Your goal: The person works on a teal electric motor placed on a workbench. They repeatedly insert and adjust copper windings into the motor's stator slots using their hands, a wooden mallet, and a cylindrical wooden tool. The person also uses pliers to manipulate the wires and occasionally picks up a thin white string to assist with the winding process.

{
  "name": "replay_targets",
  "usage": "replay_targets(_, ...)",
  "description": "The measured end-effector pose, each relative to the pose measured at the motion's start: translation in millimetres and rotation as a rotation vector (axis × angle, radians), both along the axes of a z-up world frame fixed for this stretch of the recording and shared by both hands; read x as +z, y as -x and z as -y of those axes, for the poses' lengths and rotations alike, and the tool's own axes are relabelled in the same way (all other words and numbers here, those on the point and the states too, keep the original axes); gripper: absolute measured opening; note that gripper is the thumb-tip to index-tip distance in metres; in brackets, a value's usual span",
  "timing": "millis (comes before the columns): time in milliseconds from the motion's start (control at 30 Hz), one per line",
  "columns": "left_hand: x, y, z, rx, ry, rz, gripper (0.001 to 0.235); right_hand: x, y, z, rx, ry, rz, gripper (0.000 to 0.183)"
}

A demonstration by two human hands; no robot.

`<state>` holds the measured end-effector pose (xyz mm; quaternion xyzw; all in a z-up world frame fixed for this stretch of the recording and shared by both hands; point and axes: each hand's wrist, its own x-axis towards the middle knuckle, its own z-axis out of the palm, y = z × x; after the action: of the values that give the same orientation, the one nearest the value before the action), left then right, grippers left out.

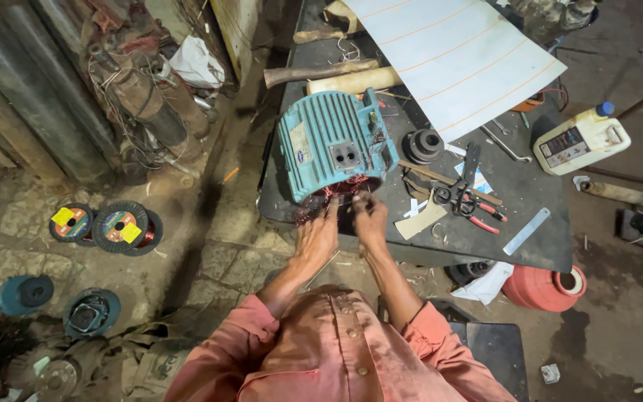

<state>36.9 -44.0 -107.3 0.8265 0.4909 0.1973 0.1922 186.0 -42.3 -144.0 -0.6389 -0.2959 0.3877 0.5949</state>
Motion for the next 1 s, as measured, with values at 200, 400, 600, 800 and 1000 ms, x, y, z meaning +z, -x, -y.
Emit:
replay_targets(200,-1.7,0.7,1.2,-0.004,-0.066,0.03,0.058,19.1,3.5,0.3,-0.133,-0.003,0.569,0.013)
replay_targets(400,-1.4,0.5,1.3,-0.048,-0.083,-0.027,0.07,23.8,10.0,-12.6,-0.243,-0.013,0.437,0.012)
replay_targets(600,-1.1,1.0,-3.4,-0.038,-0.066,-0.027,0.069,20.6,10.4,-20.1,-0.259,0.024,0.441,0.014)
replay_targets(800,-3.7,-3.8,-7.0,-0.01,-0.15,-0.073,0.074,36.4,9.1,-16.2,-0.189,0.001,0.41,0.02)
replay_targets(1000,-13.8,-6.2,-7.7,-0.03,-0.087,-0.056,0.074,42.9,1.3,-9.0,-0.188,-0.051,0.732,0.022)
